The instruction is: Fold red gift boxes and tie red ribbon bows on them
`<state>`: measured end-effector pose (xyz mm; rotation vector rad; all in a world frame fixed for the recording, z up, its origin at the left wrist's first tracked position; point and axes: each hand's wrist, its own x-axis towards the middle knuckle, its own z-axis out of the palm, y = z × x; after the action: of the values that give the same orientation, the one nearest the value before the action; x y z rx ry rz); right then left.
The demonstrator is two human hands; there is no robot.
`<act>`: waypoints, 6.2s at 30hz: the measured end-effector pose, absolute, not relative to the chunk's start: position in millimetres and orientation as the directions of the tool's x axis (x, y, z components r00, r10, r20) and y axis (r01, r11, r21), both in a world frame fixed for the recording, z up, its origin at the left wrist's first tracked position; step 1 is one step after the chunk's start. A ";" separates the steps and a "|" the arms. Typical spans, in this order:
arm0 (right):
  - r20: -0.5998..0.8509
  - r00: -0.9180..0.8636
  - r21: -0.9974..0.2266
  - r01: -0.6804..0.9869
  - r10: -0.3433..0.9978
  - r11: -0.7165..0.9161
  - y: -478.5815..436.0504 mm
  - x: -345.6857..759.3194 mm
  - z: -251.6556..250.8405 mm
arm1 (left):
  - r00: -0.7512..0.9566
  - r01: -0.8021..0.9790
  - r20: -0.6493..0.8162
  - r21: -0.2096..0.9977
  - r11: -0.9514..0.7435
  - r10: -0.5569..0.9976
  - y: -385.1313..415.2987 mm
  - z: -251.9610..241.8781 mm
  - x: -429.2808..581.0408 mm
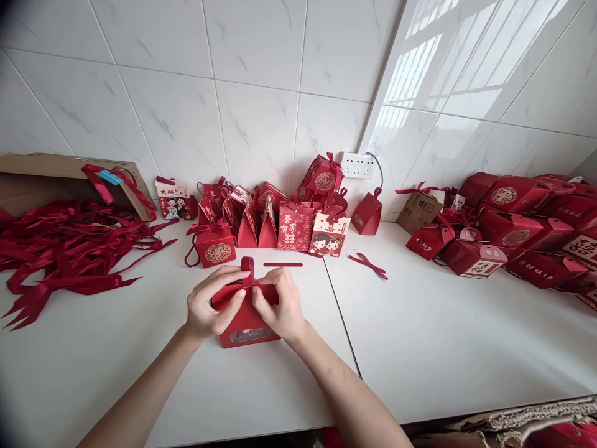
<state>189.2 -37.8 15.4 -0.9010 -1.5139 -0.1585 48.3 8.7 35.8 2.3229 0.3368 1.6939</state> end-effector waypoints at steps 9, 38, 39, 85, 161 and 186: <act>0.853 0.133 -0.474 0.601 0.504 0.644 -37.6 188.8 14.5 | 0.264 0.076 0.888 0.370 -0.926 0.377 8.5 35.0 50.2; 0.883 0.051 -0.378 0.666 0.466 0.643 -43.7 192.4 17.5 | 0.177 0.011 0.837 0.525 -0.851 0.518 -2.5 31.8 56.8; 0.885 0.047 -0.372 0.672 0.464 0.641 -43.9 192.5 17.3 | 0.174 0.002 0.843 0.516 -0.857 0.508 -2.4 31.6 57.2; 0.865 0.112 -0.451 0.597 0.488 0.663 -40.2 190.2 19.3 | 0.279 0.017 0.889 0.375 -0.927 0.364 3.9 35.9 54.3; 0.666 -0.072 -0.419 0.788 0.743 0.452 -35.2 200.7 6.5 | 0.138 0.045 -0.014 0.999 0.008 0.990 69.1 20.9 17.6; 0.302 0.356 -0.904 0.402 0.884 0.146 -25.5 213.4 13.5 | 0.347 0.140 0.058 0.984 -0.113 0.936 56.3 23.8 33.7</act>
<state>213.4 -25.5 13.5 -1.4578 -1.2390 0.5217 33.7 56.3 23.8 1.5339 1.0120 0.9266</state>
